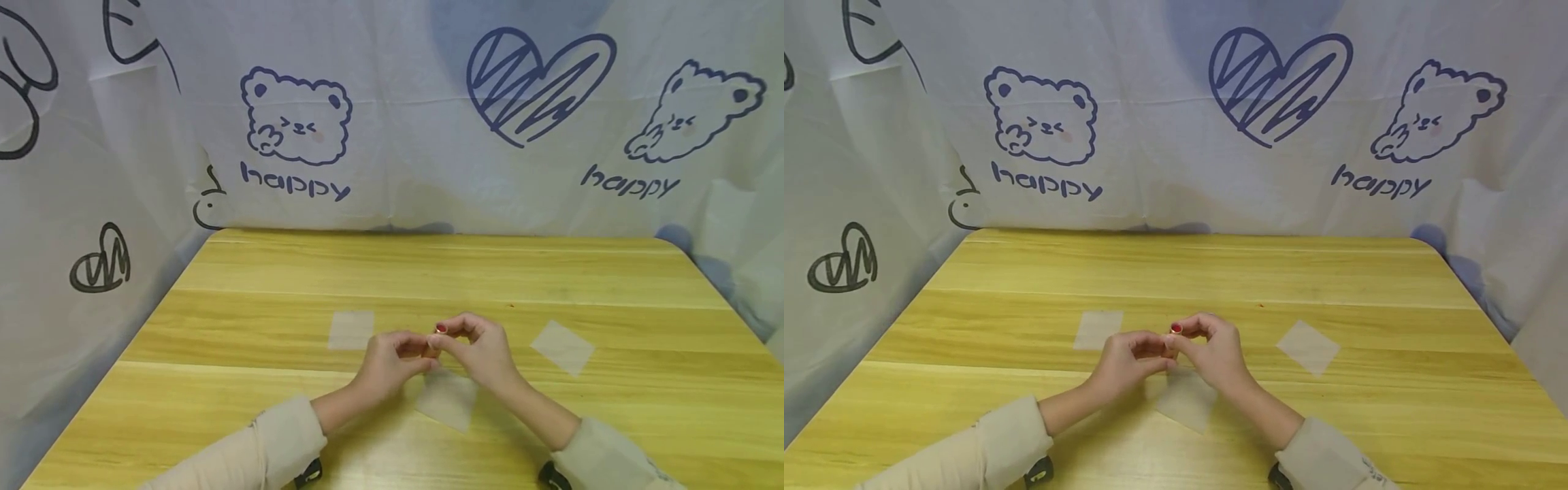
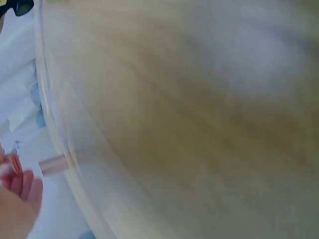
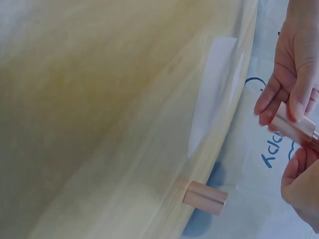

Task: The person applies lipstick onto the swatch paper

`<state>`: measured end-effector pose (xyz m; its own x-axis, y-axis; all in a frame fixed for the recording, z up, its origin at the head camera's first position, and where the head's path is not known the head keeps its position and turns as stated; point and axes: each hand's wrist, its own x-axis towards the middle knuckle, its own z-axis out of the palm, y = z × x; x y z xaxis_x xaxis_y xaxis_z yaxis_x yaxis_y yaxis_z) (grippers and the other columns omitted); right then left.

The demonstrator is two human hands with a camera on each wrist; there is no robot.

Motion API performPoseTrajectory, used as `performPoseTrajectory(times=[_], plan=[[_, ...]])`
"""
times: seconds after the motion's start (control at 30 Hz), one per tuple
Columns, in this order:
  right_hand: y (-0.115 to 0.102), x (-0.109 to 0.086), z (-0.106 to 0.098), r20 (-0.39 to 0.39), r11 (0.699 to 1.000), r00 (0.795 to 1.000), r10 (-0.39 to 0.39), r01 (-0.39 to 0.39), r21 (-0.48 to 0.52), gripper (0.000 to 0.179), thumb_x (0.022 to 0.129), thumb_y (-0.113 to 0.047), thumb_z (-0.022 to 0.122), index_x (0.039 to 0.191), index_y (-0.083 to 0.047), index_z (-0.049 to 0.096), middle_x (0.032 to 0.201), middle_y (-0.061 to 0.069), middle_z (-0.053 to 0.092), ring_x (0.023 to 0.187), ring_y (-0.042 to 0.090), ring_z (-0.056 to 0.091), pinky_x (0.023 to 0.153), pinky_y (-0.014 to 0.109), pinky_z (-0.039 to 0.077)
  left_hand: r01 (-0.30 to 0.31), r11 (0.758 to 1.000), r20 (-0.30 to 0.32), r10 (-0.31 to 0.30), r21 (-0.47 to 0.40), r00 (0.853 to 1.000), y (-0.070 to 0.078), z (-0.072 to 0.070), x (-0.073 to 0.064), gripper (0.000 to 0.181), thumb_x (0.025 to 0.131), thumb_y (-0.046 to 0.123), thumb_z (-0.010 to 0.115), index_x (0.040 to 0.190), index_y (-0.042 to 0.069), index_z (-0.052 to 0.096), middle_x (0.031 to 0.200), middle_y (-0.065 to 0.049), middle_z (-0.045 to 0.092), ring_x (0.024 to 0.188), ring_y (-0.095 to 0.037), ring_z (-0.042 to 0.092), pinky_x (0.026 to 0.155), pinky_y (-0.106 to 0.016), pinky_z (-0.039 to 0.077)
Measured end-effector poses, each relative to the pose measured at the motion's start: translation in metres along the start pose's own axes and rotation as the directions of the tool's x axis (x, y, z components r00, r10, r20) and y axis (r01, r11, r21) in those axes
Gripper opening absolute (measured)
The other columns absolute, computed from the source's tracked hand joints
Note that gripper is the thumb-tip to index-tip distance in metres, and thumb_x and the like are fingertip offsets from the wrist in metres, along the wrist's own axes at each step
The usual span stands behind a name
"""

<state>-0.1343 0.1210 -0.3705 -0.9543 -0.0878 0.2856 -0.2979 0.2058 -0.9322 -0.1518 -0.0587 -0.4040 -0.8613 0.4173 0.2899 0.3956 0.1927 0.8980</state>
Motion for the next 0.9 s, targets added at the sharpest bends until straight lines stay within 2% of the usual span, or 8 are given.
performPoseTrajectory(times=[0.13,0.27,0.43,0.63,0.9], plan=[[0.001,0.001,-0.005,0.059,1.000,0.998,0.004,-0.003,-0.021,0.010,0.089,0.009,0.076,0.097,0.014,0.072,0.090,0.024,0.076,0.081,0.000,0.066,0.075,0.020,0.057,0.011,0.999,0.094,-0.006,-0.048,0.996,-0.003,-0.006,0.003,0.024,0.090,-0.006,0.076,0.111,-0.016,0.071,0.109,-0.029,0.074,0.103,-0.041,0.074,0.090,-0.032,0.061],[0.003,0.003,-0.010,0.127,1.000,0.992,-0.001,0.004,-0.022,0.011,0.091,0.008,0.075,0.100,0.014,0.073,0.096,0.025,0.075,0.086,0.000,0.067,0.078,0.020,0.058,0.066,0.992,0.182,-0.046,-0.105,0.982,-0.003,-0.009,0.006,0.025,0.093,-0.006,0.073,0.114,-0.019,0.068,0.109,-0.030,0.073,0.103,-0.039,0.074,0.088,-0.028,0.061],[0.003,0.003,-0.013,0.173,1.000,0.985,0.000,0.000,0.000,0.013,0.092,0.007,0.074,0.102,0.015,0.072,0.101,0.027,0.074,0.089,0.001,0.067,0.081,0.021,0.058,0.120,0.985,0.237,-0.089,-0.121,0.967,-0.001,-0.012,0.007,0.025,0.095,-0.006,0.072,0.115,-0.020,0.067,0.109,-0.030,0.073,0.103,-0.037,0.074,0.089,-0.026,0.060],[0.004,0.004,-0.012,0.184,1.000,0.983,-0.025,0.022,0.019,0.013,0.091,0.009,0.073,0.101,0.016,0.071,0.099,0.029,0.073,0.088,0.000,0.068,0.080,0.021,0.059,0.142,0.982,0.230,-0.111,-0.121,0.967,-0.002,-0.012,0.007,0.024,0.094,-0.007,0.071,0.113,-0.020,0.067,0.108,-0.031,0.073,0.101,-0.038,0.075,0.087,-0.027,0.061],[0.007,0.004,-0.008,0.172,0.999,0.984,-0.038,0.035,0.019,0.012,0.090,0.011,0.074,0.100,0.016,0.070,0.096,0.027,0.072,0.085,0.000,0.067,0.077,0.020,0.059,0.109,0.989,0.156,-0.094,-0.097,0.983,-0.004,-0.008,0.004,0.021,0.090,-0.009,0.075,0.108,-0.020,0.069,0.103,-0.031,0.074,0.096,-0.042,0.075,0.082,-0.026,0.062]])
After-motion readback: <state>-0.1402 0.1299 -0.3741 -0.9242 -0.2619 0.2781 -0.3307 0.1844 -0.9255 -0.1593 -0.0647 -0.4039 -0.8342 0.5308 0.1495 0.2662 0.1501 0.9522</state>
